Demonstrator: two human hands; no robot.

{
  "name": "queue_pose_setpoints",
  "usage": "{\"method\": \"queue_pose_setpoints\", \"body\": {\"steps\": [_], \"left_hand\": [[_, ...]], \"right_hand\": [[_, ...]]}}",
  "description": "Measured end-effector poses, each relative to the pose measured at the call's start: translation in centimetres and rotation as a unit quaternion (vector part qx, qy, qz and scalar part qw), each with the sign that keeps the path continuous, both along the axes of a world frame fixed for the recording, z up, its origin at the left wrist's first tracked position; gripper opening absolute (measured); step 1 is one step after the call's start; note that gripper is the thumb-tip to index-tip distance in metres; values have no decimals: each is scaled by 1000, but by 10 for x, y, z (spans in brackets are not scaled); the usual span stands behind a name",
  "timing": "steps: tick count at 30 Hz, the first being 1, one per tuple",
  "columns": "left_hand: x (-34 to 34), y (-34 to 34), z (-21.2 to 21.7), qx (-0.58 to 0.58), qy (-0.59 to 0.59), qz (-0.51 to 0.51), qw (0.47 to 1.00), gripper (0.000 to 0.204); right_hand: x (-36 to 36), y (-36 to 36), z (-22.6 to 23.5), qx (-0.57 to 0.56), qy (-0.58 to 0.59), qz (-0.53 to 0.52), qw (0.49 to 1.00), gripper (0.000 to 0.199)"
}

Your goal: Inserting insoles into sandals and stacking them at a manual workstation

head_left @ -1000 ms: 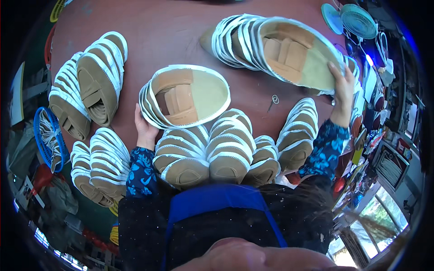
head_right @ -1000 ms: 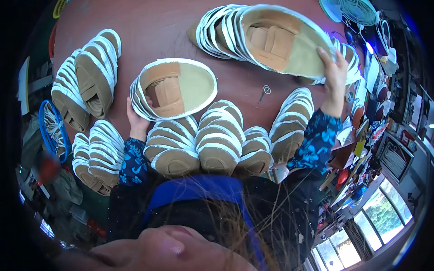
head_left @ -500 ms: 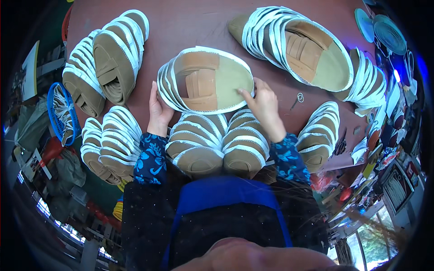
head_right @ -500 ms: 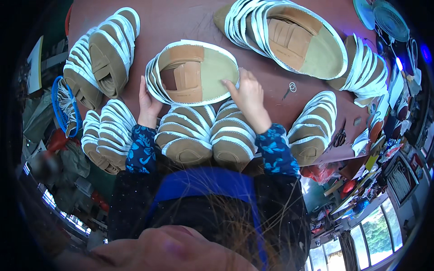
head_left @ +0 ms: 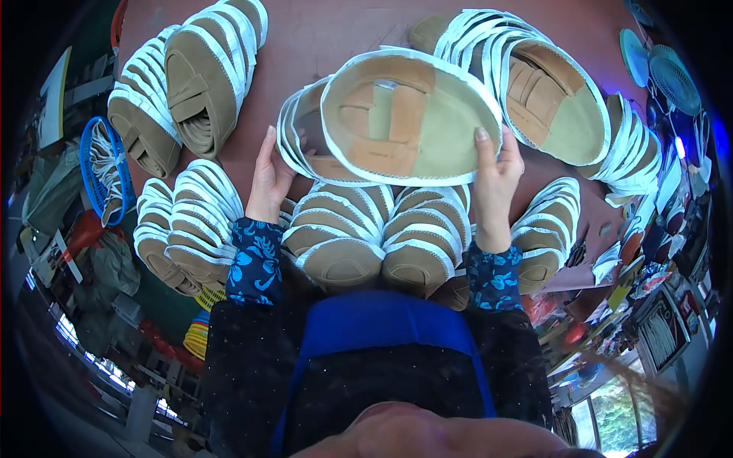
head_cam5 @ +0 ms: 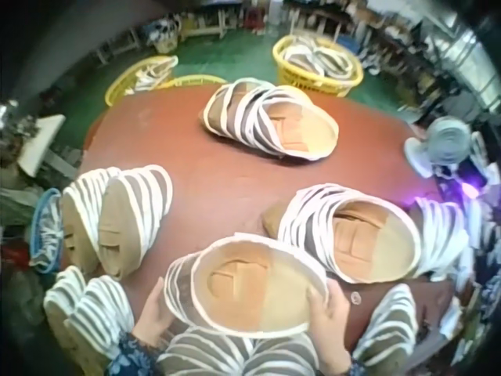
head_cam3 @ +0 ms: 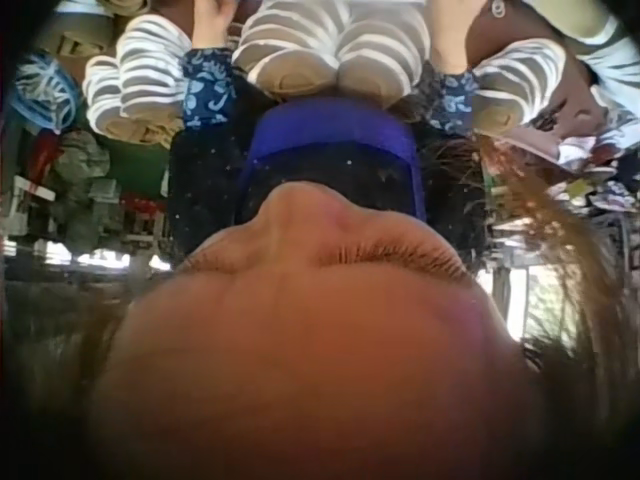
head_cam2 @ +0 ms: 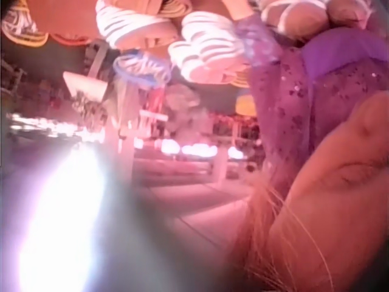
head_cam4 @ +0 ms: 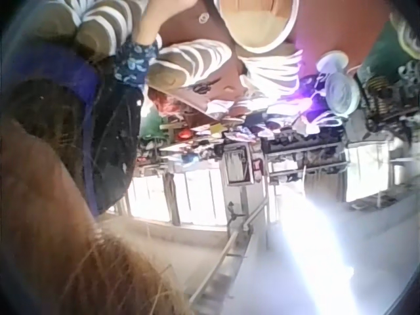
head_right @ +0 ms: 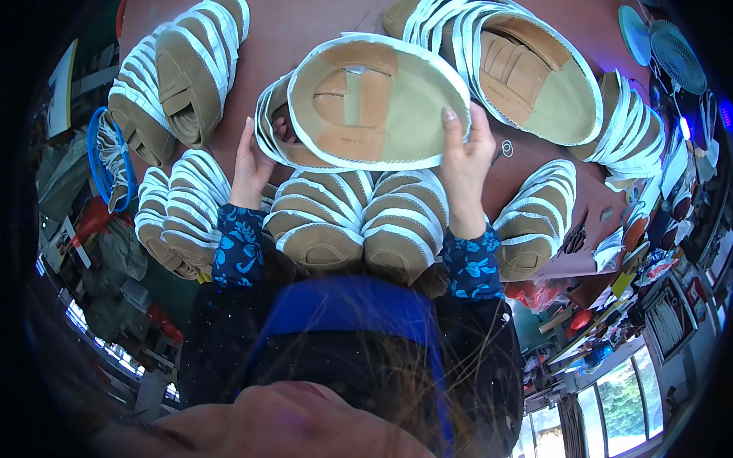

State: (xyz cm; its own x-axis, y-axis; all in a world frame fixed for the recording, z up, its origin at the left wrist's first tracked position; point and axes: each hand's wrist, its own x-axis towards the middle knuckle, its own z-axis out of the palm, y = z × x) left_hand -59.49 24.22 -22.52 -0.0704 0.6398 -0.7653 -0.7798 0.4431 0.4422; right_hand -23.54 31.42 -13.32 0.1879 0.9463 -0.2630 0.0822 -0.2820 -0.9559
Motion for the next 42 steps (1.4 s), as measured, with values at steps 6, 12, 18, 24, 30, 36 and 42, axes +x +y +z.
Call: {"method": "queue_pose_setpoints", "body": {"steps": [6, 12, 18, 24, 30, 36, 42], "left_hand": [[25, 20, 17, -12, 93, -65, 993, 57], [15, 17, 15, -32, 106, -83, 990, 62], [20, 23, 10, -24, 96, -85, 991, 60], [5, 10, 15, -38, 112, -77, 990, 53], [17, 22, 7, 1, 64, -129, 990, 51], [17, 17, 17, -34, 116, -126, 985, 61], [18, 21, 8, -23, 100, -125, 987, 63]], "right_hand": [[-9, -14, -63, -7, -136, 78, 988, 34], [-19, -4, -60, -87, -221, 135, 962, 40], [-5, -2, -28, 95, -287, 80, 950, 25], [118, 18, 67, 194, -250, -181, 931, 12], [265, 43, 40, 156, -194, -200, 948, 16], [107, 46, 40, 334, -643, -150, 673, 24], [-8, -10, -70, 73, -413, 200, 886, 33]]}}
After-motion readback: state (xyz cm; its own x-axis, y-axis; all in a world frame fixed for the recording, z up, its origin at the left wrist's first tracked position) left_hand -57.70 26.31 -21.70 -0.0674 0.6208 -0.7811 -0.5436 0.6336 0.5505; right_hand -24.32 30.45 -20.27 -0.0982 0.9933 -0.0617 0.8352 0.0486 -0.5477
